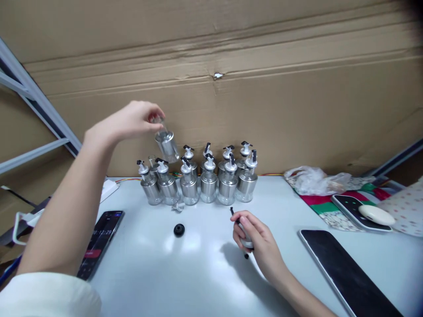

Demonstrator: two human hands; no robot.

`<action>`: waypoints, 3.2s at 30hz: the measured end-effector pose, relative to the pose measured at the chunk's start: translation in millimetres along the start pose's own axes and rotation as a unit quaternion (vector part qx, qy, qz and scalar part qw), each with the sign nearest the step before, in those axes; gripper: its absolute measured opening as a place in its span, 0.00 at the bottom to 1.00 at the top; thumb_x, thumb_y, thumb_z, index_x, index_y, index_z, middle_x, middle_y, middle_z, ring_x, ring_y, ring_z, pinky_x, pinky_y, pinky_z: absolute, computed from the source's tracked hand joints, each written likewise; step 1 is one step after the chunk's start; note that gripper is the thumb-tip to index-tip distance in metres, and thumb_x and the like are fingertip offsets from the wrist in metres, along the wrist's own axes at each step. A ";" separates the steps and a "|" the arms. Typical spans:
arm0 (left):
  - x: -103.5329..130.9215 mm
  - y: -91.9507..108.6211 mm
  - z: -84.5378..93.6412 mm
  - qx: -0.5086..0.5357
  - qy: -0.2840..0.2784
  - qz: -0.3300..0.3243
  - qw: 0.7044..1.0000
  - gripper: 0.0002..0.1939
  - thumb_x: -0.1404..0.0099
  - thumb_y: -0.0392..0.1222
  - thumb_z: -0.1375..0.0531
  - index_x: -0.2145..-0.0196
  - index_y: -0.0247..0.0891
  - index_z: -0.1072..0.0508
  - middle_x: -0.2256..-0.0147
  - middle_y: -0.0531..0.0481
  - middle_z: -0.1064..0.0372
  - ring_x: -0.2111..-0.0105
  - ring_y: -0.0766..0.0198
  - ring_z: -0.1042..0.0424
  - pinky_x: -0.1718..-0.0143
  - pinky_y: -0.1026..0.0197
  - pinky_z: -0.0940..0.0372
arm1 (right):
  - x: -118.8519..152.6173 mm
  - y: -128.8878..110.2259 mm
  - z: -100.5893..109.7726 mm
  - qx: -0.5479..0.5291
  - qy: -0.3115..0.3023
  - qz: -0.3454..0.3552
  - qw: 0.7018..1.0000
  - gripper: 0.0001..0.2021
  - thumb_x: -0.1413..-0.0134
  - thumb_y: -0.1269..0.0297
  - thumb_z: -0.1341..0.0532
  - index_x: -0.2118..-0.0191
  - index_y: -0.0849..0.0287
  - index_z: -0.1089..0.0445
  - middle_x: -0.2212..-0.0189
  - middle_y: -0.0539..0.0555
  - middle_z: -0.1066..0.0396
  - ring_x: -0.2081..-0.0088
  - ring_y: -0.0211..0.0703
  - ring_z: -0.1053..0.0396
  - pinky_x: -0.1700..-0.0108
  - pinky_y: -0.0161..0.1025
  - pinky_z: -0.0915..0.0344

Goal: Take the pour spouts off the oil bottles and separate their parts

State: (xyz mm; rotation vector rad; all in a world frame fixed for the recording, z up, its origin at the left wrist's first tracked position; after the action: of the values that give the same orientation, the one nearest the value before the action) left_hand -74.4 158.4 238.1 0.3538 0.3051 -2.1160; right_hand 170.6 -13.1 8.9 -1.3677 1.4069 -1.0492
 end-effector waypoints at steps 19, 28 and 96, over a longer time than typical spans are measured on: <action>119.6 155.5 -143.5 0.561 0.255 -0.125 0.777 0.19 0.32 0.39 0.49 0.48 0.48 0.54 0.55 0.46 0.46 0.64 0.68 0.34 0.66 0.61 0.30 | -40.6 -93.7 -53.9 0.018 0.013 0.284 0.959 0.12 0.41 0.53 0.46 0.69 0.56 0.38 0.81 0.44 0.47 0.76 0.34 0.35 0.73 0.33 0.41; 124.3 157.0 -172.5 0.598 0.239 -0.104 0.758 0.21 0.35 0.42 0.44 0.50 0.49 0.52 0.55 0.46 0.46 0.63 0.68 0.34 0.65 0.62 0.31 | -57.8 -75.6 -61.1 0.092 -0.079 0.308 0.944 0.17 0.37 0.54 0.52 0.74 0.57 0.43 0.78 0.48 0.40 0.74 0.35 0.38 0.71 0.34 0.42; 123.7 160.5 -169.9 0.567 0.148 -0.162 0.794 0.07 0.35 0.41 0.44 0.65 0.35 0.29 0.62 0.44 0.28 0.61 0.61 0.28 0.63 0.61 0.31 | -60.4 -81.3 -73.7 -0.049 -0.332 -0.006 0.942 0.18 0.42 0.50 0.48 0.75 0.59 0.40 0.90 0.38 0.60 0.87 0.27 0.64 0.87 0.27 0.59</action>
State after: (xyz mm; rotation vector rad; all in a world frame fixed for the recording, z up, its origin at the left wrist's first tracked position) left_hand 19.3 37.2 22.6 1.4145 -0.8657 -2.3503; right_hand 119.7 43.9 108.2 -1.6029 0.9475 -0.4455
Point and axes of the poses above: each hand's wrist, its own x-axis away from the middle knuckle, its own z-axis out of the back of the hand, y = z × x, the point moved 2 cm from there along -x, towards the middle knuckle
